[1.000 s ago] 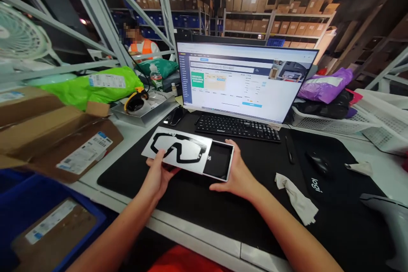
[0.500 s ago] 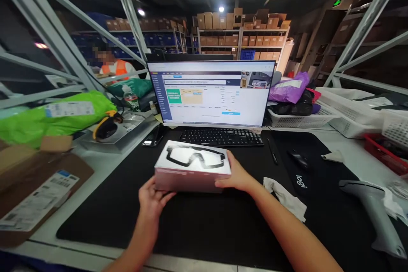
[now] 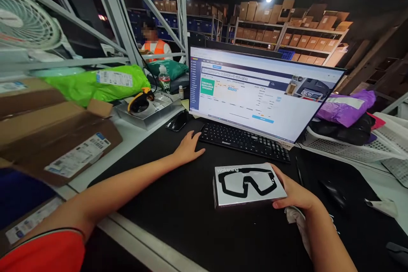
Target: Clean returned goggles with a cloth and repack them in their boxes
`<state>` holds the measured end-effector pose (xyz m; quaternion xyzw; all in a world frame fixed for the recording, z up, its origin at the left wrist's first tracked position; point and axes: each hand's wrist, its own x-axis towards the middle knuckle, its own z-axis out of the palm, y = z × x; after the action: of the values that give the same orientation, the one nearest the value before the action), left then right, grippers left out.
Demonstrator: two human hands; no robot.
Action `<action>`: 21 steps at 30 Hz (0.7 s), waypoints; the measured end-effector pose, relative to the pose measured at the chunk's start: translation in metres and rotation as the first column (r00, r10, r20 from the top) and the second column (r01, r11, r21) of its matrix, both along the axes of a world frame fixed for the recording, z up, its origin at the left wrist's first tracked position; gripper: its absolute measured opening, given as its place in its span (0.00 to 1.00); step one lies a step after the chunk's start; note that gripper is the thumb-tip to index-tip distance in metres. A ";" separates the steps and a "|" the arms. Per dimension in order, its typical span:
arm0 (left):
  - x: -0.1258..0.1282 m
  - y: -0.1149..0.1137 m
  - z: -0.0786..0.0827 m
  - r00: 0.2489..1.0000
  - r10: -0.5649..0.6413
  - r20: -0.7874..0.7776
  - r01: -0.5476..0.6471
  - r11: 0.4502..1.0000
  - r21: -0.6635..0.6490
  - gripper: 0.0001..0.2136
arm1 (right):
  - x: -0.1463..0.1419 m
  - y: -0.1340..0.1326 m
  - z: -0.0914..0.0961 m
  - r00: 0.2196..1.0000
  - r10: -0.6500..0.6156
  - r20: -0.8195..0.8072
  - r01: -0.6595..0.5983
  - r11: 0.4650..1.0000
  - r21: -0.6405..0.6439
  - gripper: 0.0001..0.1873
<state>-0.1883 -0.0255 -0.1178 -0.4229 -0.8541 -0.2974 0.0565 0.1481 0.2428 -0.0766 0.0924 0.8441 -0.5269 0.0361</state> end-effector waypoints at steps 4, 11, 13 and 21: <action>-0.009 0.034 -0.003 0.997 0.043 -0.068 -0.043 0.999 0.007 0.28 | 0.001 0.005 -0.004 0.999 0.012 0.033 -0.012 1.000 0.026 0.70; -0.013 0.043 -0.007 0.999 0.003 -0.050 0.000 0.998 0.060 0.16 | 0.000 0.003 -0.002 1.000 -0.004 0.006 0.004 1.000 -0.011 0.67; -0.012 0.040 -0.005 1.000 -0.012 -0.014 0.013 0.995 0.101 0.17 | -0.001 0.001 -0.002 1.000 -0.015 -0.007 0.015 1.000 -0.011 0.67; 0.022 0.013 -0.001 0.903 -0.344 0.256 0.258 0.913 0.316 0.27 | -0.017 -0.017 -0.013 0.976 -0.184 -0.114 0.179 0.982 -0.056 0.69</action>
<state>-0.1665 -0.0124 -0.1189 -0.4875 -0.7265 -0.4799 -0.0655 0.1312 0.2259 -0.0896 0.1369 0.8207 -0.5514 -0.0603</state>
